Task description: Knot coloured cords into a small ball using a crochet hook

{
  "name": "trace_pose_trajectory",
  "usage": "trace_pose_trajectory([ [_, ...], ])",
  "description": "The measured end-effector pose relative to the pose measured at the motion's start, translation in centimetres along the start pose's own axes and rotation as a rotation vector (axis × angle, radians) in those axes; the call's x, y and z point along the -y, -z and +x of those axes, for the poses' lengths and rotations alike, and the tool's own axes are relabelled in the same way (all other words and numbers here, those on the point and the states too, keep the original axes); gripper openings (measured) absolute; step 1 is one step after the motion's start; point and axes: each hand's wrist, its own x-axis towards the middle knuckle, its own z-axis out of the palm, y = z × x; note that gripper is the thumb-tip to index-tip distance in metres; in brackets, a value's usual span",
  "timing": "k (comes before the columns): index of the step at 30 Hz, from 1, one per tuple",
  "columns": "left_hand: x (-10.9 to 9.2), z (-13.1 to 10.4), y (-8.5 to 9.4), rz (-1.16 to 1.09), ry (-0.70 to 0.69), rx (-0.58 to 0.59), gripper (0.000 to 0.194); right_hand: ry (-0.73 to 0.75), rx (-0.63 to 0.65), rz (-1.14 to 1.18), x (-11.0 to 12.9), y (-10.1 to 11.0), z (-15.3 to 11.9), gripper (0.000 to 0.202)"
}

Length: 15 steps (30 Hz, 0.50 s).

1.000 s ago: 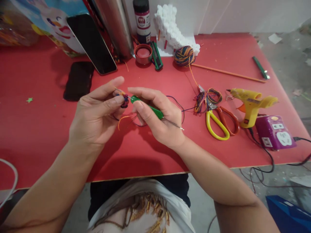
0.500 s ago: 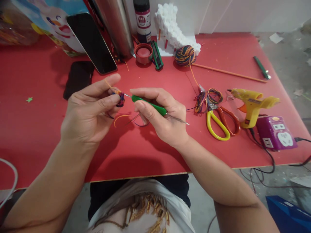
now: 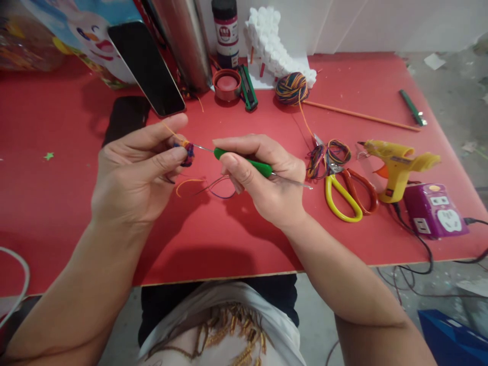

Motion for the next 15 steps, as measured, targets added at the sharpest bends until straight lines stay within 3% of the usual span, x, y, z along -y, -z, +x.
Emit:
trace_pose_trajectory([
  [3, -0.1, 0.0, 0.0, 0.007, -0.016, 0.023, 0.032, 0.011, -0.004, -0.004, 0.1, 0.2, 0.1, 0.018],
  [8, -0.3, -0.1, 0.0, -0.059, 0.085, -0.006, 0.044, 0.018, 0.006, -0.042, 0.4, 0.7, 0.3, 0.015],
  [15, -0.2, -0.1, 0.2, 0.024, 0.003, 0.069, 0.031, 0.032, 0.021, -0.013, 1.1, 1.3, 0.9, 0.009],
])
